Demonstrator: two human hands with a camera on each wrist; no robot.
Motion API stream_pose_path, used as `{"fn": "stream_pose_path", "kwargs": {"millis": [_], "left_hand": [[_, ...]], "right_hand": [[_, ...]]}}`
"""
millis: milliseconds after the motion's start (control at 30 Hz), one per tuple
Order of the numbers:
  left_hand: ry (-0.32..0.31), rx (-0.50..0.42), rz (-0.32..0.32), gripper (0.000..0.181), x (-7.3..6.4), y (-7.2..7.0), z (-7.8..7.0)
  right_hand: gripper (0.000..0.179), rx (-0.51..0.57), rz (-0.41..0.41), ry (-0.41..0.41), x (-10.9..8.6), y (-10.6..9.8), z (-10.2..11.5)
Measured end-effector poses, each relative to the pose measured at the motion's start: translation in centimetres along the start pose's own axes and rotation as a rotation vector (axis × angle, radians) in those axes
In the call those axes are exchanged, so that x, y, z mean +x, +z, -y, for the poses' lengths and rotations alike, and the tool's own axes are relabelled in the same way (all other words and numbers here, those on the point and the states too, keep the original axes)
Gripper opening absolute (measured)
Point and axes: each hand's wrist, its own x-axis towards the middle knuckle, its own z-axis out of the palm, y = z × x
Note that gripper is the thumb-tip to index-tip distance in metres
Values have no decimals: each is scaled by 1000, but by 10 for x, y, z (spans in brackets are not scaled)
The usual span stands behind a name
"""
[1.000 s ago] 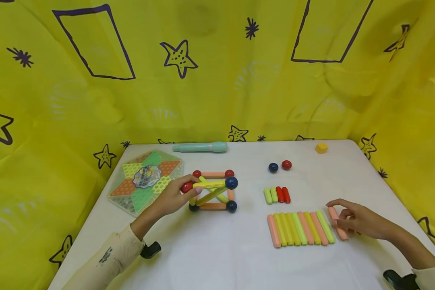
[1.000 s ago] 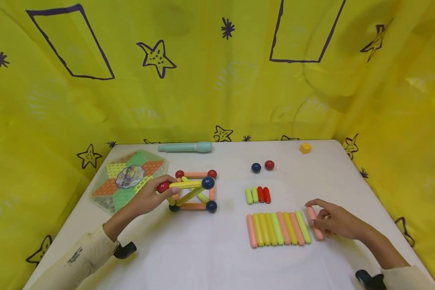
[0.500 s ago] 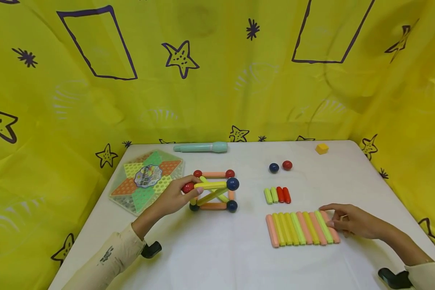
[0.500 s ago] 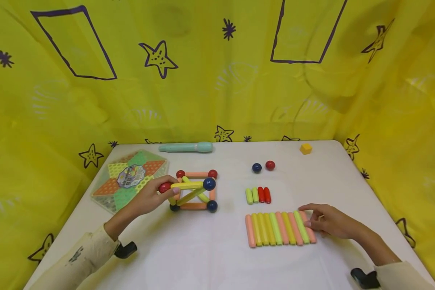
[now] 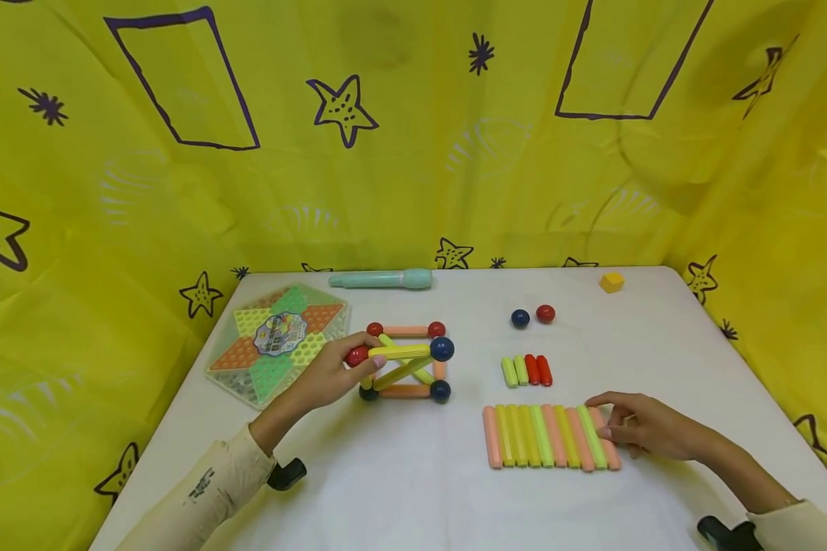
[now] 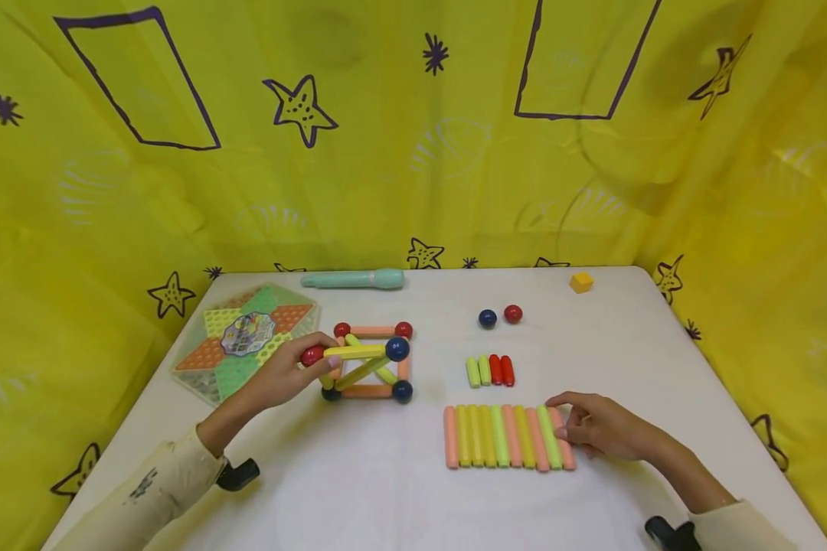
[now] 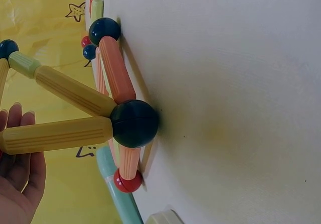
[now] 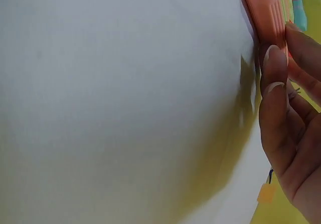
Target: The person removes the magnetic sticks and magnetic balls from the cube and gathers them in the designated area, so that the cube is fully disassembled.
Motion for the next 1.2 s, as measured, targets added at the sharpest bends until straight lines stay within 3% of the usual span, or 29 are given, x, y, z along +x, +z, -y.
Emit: {"fn": "stream_pose_path", "kwargs": {"millis": [200, 333, 433, 567, 733, 867, 1067, 1200], "left_hand": [[-1, 0, 0, 15, 1, 0, 1], [3, -4, -5, 14, 0, 0, 1], [0, -6, -5, 14, 0, 1, 0], [-11, -3, 0, 13, 0, 0, 0], [-5, -5, 7, 14, 2, 0, 3], [5, -17, 21, 16, 4, 1, 3], [2, -33, 21, 16, 3, 2, 4], [8, -41, 17, 17, 2, 0, 5]], "right_hand": [[46, -27, 0, 82, 3, 1, 10], [47, -134, -88, 131, 12, -3, 28], [40, -240, -182, 98, 32, -3, 53], [33, -295, -219, -5, 77, 5, 93], [43, -330, -169, -99, 138, 24, 131], [49, -354, -98, -173, 175, 37, 147], [24, -282, -36, -228, 197, 48, 152], [21, -263, -29, -228, 202, 49, 151]]}}
